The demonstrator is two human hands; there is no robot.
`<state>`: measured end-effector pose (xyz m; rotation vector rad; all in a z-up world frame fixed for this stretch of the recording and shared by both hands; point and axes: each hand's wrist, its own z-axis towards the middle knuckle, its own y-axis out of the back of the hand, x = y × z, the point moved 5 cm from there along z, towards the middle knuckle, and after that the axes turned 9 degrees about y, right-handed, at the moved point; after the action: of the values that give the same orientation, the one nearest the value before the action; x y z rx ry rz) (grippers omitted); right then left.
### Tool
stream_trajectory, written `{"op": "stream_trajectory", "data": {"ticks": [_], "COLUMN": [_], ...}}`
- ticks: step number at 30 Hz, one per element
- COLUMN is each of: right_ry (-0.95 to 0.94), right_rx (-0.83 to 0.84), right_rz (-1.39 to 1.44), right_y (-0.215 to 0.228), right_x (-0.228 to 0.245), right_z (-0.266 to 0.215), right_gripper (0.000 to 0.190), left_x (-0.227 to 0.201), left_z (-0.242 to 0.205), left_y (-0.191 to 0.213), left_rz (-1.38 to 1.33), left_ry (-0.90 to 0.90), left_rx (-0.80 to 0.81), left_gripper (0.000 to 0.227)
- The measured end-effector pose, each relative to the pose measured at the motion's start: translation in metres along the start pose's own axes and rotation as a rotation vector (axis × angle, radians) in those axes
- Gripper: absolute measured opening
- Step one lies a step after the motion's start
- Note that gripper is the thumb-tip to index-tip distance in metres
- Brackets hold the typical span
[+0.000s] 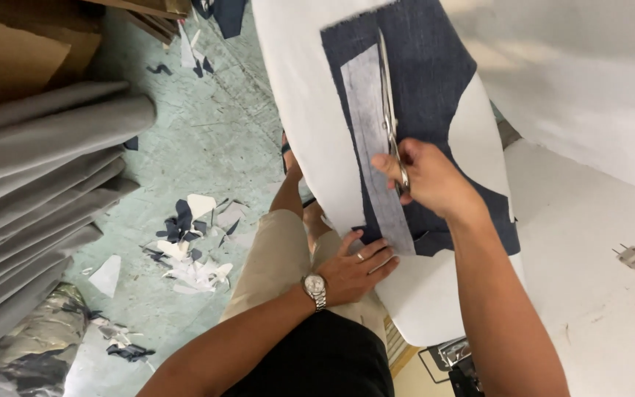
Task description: The person is fusing interfacing to a denim fabric piece using an iron and then trimming the edges with scissors.
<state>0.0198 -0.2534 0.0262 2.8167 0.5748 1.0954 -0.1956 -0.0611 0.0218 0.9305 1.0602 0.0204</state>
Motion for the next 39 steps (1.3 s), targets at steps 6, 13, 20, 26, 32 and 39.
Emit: {"op": "stream_trajectory", "data": {"ticks": [6,13,20,26,32,39], "right_ry": [0.083,0.219,0.207,-0.133,-0.222,-0.231], "right_rx": [-0.056,-0.131,-0.049,0.081,0.268,0.466], "right_rz": [0.051,0.104,0.041,-0.065,-0.234,-0.587], "right_y": [-0.004,0.009,0.045,0.058,0.091,0.141], "right_x": [0.025,0.016,-0.099,-0.194,-0.151,-0.021], "right_z": [0.010,0.016,-0.127,-0.213,-0.161,-0.044], "right_gripper": [0.065,0.061,0.044,0.058,0.040,0.051], "left_x": [0.001,0.024,0.097,0.093,0.079,0.108], "left_z": [-0.006,0.043,0.102,0.076,0.087,0.102], "left_y": [-0.001,0.026,0.045,0.070,0.069,0.087], "left_rz": [0.008,0.018,0.415,0.668,0.581,0.555], "left_ry": [-0.021,0.048,0.323,0.290,0.253,0.213], "left_rx": [-0.003,-0.055,0.094,0.283,0.004,0.049], "left_gripper": [0.046,0.047,0.088,0.104,0.083,0.081]}}
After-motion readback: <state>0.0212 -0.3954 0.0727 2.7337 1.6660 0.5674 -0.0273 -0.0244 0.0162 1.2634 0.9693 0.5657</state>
